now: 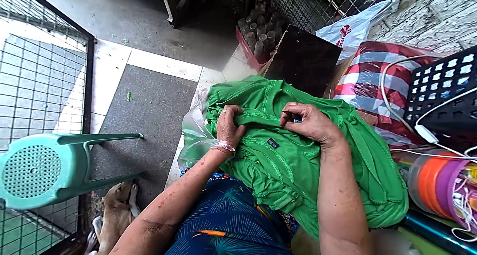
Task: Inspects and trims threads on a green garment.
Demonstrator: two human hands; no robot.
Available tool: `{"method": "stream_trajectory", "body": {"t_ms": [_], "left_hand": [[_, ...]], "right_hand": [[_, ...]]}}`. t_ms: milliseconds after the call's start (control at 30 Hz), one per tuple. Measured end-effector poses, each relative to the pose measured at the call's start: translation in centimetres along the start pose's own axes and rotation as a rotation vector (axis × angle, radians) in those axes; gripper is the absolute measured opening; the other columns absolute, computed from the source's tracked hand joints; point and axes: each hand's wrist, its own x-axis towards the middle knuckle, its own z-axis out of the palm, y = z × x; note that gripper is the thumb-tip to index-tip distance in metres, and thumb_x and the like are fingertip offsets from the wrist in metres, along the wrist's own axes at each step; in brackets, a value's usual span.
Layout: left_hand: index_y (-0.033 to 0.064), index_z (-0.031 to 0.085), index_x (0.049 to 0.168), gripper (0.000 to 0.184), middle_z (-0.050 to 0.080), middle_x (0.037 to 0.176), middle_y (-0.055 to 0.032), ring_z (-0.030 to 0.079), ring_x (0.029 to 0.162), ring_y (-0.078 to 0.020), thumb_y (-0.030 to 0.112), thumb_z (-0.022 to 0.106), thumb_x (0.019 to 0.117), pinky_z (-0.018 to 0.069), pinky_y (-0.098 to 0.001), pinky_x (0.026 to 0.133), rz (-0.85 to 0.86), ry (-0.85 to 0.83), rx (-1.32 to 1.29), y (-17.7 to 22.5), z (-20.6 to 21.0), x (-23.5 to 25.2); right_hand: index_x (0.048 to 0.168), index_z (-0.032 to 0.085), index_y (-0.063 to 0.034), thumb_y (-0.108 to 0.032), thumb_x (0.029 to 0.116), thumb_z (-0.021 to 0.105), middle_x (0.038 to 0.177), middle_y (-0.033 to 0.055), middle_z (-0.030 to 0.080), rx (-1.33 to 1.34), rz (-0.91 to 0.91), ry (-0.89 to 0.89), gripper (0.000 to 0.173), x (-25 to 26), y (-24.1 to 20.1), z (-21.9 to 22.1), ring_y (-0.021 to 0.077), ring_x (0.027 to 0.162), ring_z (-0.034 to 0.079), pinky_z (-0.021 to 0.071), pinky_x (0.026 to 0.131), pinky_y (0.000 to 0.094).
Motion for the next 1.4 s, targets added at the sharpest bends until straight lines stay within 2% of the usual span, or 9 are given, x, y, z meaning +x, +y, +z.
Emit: {"method": "stream_trajectory", "body": {"t_ms": [133, 233, 300, 367, 500, 667, 800, 1200, 1400], "left_hand": [[-0.0087, 0.060, 0.110, 0.046, 0.063, 0.109, -0.0286, 0.065, 0.096, -0.0399, 0.007, 0.082, 0.0725, 0.0546, -0.0498, 0.082, -0.024, 0.044, 0.084, 1.8, -1.2, 0.2], [-0.0058, 0.063, 0.099, 0.031, 0.065, 0.101, -0.0228, 0.065, 0.092, -0.0279, 0.017, 0.079, 0.0848, 0.0546, -0.0390, 0.080, 0.024, -0.011, -0.081, 3.7, -2.6, -1.0], [-0.0063, 0.067, 0.102, 0.019, 0.067, 0.096, -0.0093, 0.066, 0.086, -0.0099, 0.012, 0.063, 0.0966, 0.0565, -0.0269, 0.079, -0.279, -0.249, -0.407, 6.1, -3.1, -2.0], [-0.0089, 0.059, 0.118, 0.025, 0.069, 0.099, -0.0066, 0.069, 0.086, -0.0081, 0.009, 0.045, 0.1068, 0.0580, -0.0258, 0.084, -0.810, -0.348, -0.840, 7.9, -3.2, -1.3], [0.0083, 0.056, 0.102, 0.012, 0.068, 0.087, -0.0016, 0.070, 0.078, -0.0080, 0.013, 0.047, 0.1087, 0.0593, -0.0226, 0.078, -1.220, 0.043, -1.240, 7.8, -2.2, 0.7], [0.0094, 0.055, 0.108, 0.008, 0.066, 0.094, -0.0016, 0.068, 0.088, -0.0100, 0.010, 0.047, 0.1078, 0.0570, -0.0270, 0.086, -1.178, 0.146, -1.245, 7.3, -2.0, 0.6], [0.0114, 0.052, 0.108, 0.010, 0.066, 0.092, -0.0013, 0.069, 0.086, -0.0102, 0.011, 0.042, 0.1096, 0.0580, -0.0273, 0.085, -1.163, 0.140, -1.291, 7.1, -2.2, 0.7], [0.0109, 0.053, 0.108, 0.010, 0.067, 0.091, -0.0023, 0.069, 0.083, -0.0099, 0.012, 0.044, 0.1093, 0.0581, -0.0253, 0.082, -1.187, 0.059, -1.280, 7.6, -2.1, 0.6], [0.0111, 0.053, 0.106, 0.010, 0.066, 0.088, -0.0019, 0.068, 0.080, -0.0092, 0.012, 0.044, 0.1093, 0.0583, -0.0244, 0.080, -1.175, 0.048, -1.290, 7.7, -2.2, 0.6]], "right_hand": [[0.084, 0.071, 0.0005, 0.004, 0.0813, 0.064, 0.097, 0.0031, 0.066, 0.086, -0.100, 0.049, 0.008, -0.1, -0.3, 0.5, -0.0021, 0.088, 0.059, 0.0482, 0.077, 0.0112], [0.087, 0.069, 0.0013, 0.003, 0.0841, 0.062, 0.097, 0.0047, 0.066, 0.051, -0.104, 0.174, 0.008, 0.1, -0.5, 0.7, -0.0004, 0.086, 0.058, 0.0475, 0.075, 0.0131], [0.085, 0.068, -0.0012, 0.002, 0.0835, 0.061, 0.096, 0.0026, 0.066, 0.069, -0.124, 0.211, 0.008, 0.1, -0.6, 0.6, -0.0012, 0.087, 0.059, 0.0478, 0.075, 0.0129], [0.083, 0.067, -0.0031, 0.002, 0.0817, 0.062, 0.096, 0.0008, 0.066, 0.112, -0.150, 0.183, 0.008, -0.1, -0.9, 0.7, -0.0017, 0.089, 0.060, 0.0486, 0.075, 0.0123], [0.080, 0.068, -0.0011, 0.004, 0.0797, 0.063, 0.095, 0.0053, 0.065, 0.073, -0.144, 0.047, 0.007, -0.6, -1.6, 0.9, 0.0022, 0.081, 0.060, 0.0488, 0.068, 0.0140], [0.102, 0.068, 0.0025, -0.006, 0.0845, 0.073, 0.092, 0.0108, 0.069, -0.093, 0.025, -0.206, 0.020, -0.2, -1.5, 1.5, 0.0150, 0.082, 0.065, 0.0536, 0.074, 0.0325], [0.122, 0.061, 0.0016, -0.009, 0.0963, 0.065, 0.102, 0.0151, 0.068, -0.160, 0.114, -0.188, 0.028, 0.1, -2.4, 2.2, 0.0223, 0.091, 0.066, 0.0546, 0.082, 0.0421], [0.112, 0.067, 0.0034, -0.003, 0.0990, 0.061, 0.092, 0.0173, 0.069, -0.218, 0.051, -0.117, 0.016, 0.7, -2.1, 3.5, 0.0268, 0.084, 0.068, 0.0550, 0.079, 0.0462], [0.109, 0.068, 0.0013, -0.003, 0.1014, 0.057, 0.086, 0.0120, 0.070, -0.175, 0.050, -0.109, 0.014, 0.6, -2.0, 3.4, 0.0183, 0.076, 0.067, 0.0555, 0.074, 0.0364]]}}
